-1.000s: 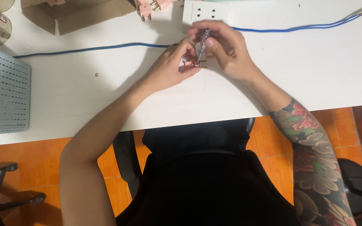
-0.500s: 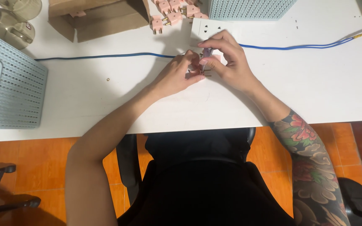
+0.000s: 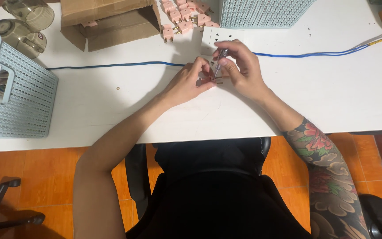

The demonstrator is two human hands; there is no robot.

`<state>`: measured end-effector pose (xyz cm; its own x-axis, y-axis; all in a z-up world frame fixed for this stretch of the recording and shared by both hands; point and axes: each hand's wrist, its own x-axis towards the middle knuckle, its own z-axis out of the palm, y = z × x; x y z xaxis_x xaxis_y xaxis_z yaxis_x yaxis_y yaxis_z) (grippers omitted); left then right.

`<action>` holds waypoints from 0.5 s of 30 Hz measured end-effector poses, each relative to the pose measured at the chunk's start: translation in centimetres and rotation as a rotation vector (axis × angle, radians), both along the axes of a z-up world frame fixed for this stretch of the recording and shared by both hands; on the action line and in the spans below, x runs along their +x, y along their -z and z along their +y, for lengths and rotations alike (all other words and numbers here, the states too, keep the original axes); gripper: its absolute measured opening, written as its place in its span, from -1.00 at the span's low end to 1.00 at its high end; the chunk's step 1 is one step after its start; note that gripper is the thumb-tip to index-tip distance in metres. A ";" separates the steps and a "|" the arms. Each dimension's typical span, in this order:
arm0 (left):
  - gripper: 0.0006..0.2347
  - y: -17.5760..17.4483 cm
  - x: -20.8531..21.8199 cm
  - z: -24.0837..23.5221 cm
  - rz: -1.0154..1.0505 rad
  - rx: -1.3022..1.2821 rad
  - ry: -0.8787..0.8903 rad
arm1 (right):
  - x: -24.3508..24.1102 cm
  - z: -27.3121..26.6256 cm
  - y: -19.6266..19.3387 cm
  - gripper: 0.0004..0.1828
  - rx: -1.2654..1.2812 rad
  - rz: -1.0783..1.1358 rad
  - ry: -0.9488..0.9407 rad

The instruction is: Wiring and assembling small pink electrical plugs using a precision screwdriver at a workbench.

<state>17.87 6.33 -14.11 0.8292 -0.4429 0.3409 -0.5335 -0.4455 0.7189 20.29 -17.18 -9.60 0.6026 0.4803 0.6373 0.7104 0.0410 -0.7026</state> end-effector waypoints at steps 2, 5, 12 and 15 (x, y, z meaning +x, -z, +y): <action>-0.60 0.2 0.2 0.1 -0.033 -0.001 0.011 | 0.1 -0.1 0.1 -0.62 0.060 0.022 0.006; -0.61 0.2 0.5 0.3 -0.020 0.003 0.002 | 0.7 -0.5 -0.1 -0.62 0.154 0.009 0.066; -0.68 0.8 2.1 2.3 -0.332 0.186 -0.154 | 2.4 -1.5 -1.6 -0.77 0.102 0.021 0.228; -0.72 1.0 2.1 2.2 -0.323 0.217 -0.142 | 3.1 -1.7 -1.3 -0.77 0.068 0.070 0.216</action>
